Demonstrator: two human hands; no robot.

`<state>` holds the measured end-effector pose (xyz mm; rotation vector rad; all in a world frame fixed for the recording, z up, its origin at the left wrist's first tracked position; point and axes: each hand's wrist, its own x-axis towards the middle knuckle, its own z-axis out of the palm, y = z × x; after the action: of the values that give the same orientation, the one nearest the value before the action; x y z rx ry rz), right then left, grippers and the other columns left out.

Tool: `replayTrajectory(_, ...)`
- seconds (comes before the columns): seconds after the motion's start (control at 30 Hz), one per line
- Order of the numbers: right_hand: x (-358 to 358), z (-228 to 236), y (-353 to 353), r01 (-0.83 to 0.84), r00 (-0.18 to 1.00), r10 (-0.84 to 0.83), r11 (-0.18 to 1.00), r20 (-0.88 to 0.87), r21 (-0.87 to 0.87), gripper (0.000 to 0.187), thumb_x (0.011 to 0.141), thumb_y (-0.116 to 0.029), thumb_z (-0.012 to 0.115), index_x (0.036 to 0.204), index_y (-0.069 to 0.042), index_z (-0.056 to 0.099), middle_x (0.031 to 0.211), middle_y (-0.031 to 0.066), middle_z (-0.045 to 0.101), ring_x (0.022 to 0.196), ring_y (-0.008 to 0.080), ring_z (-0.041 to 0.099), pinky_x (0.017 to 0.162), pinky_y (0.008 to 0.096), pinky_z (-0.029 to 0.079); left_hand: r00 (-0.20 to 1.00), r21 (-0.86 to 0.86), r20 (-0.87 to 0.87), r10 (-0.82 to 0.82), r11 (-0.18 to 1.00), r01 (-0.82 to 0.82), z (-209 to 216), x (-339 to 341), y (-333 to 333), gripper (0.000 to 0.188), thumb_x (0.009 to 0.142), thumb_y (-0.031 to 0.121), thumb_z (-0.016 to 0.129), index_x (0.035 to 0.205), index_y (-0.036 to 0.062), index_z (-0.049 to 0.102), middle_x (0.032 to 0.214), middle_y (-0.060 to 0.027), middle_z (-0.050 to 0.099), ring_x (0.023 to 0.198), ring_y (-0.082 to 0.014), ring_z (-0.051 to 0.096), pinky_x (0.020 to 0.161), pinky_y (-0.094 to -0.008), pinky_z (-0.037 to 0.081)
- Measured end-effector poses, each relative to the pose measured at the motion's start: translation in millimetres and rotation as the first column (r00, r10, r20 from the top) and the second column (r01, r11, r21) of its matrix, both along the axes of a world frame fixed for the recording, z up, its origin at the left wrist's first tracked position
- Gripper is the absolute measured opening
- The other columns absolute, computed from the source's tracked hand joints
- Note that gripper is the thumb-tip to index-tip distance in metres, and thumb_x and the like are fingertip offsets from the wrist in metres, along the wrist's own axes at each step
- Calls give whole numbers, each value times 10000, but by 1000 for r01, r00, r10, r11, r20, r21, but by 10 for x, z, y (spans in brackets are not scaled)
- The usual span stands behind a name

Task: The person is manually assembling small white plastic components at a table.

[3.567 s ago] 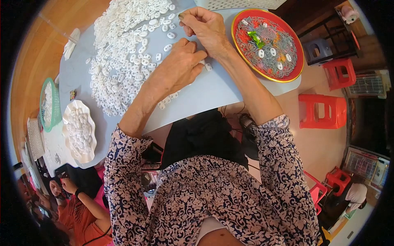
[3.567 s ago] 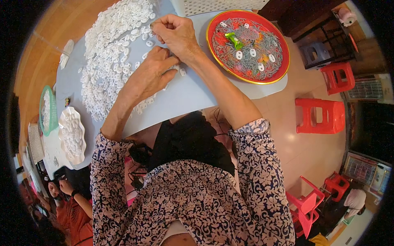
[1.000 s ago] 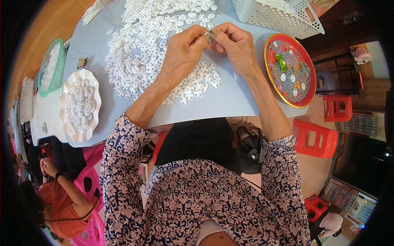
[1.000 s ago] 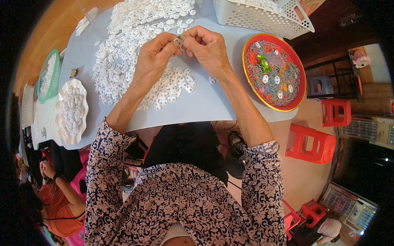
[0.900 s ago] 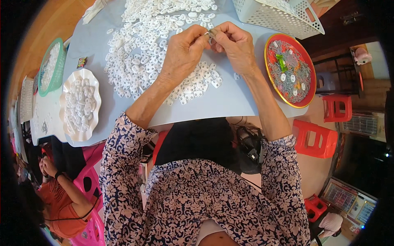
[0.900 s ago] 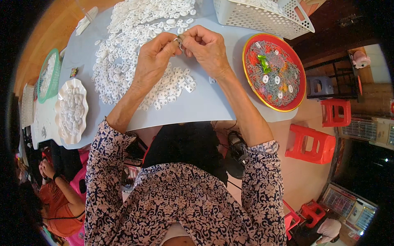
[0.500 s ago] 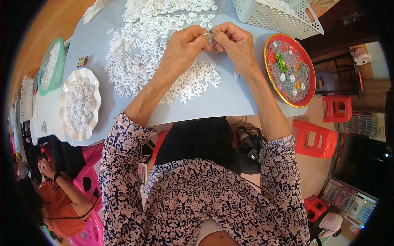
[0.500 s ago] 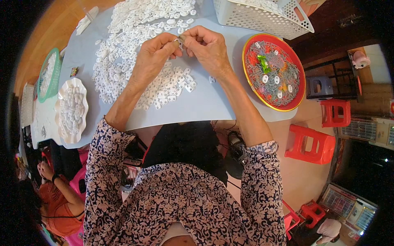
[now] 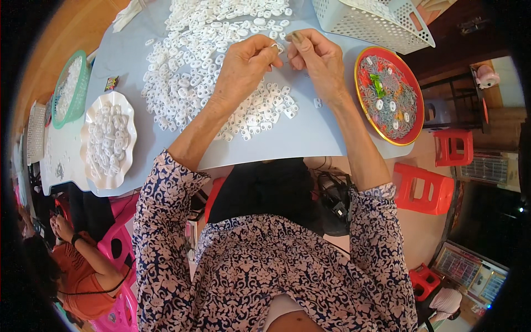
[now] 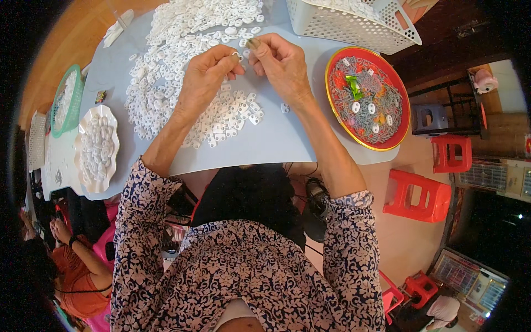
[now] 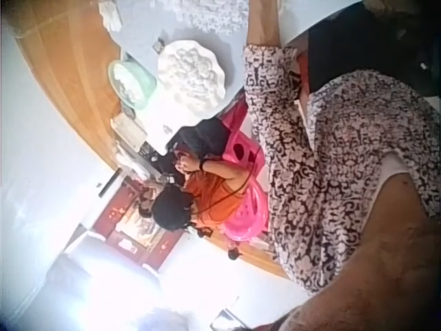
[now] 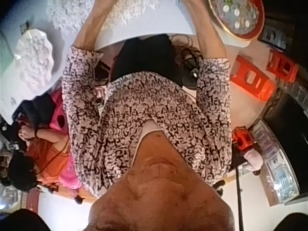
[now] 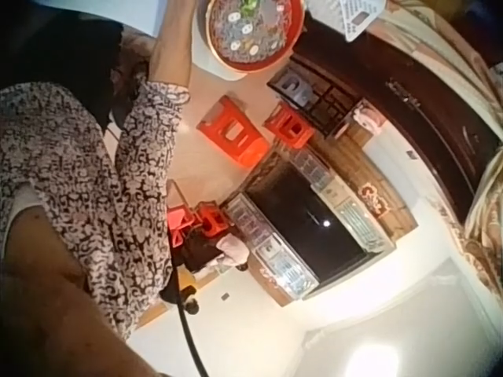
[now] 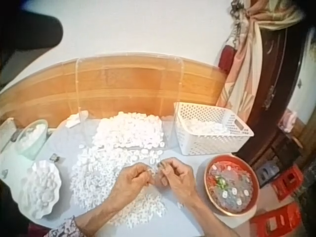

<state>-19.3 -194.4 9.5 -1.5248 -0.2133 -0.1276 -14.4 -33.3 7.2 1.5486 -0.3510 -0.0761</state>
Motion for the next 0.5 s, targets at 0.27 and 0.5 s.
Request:
replayTrajectory(0.27,9,-22,-12,7,997,3,992,76,-129,160,891,-143,603,824,2,619,650,-13,562,564,39,466,510,190,375,1000,21,-21,-17,1000,17,17,-34,-20,149,866,106,528,883,-11,619,715,-40,631,681,-87,545,646,-231,446)
replayTrajectory(0.5,-30,6,91,57,992,-42,990,118,-132,151,881,-137,613,808,-4,619,641,-15,567,578,35,485,519,186,390,1000,-60,27,6,998,-5,-27,-52,-35,160,876,107,517,890,-9,625,719,-36,630,683,-85,542,645,-223,441)
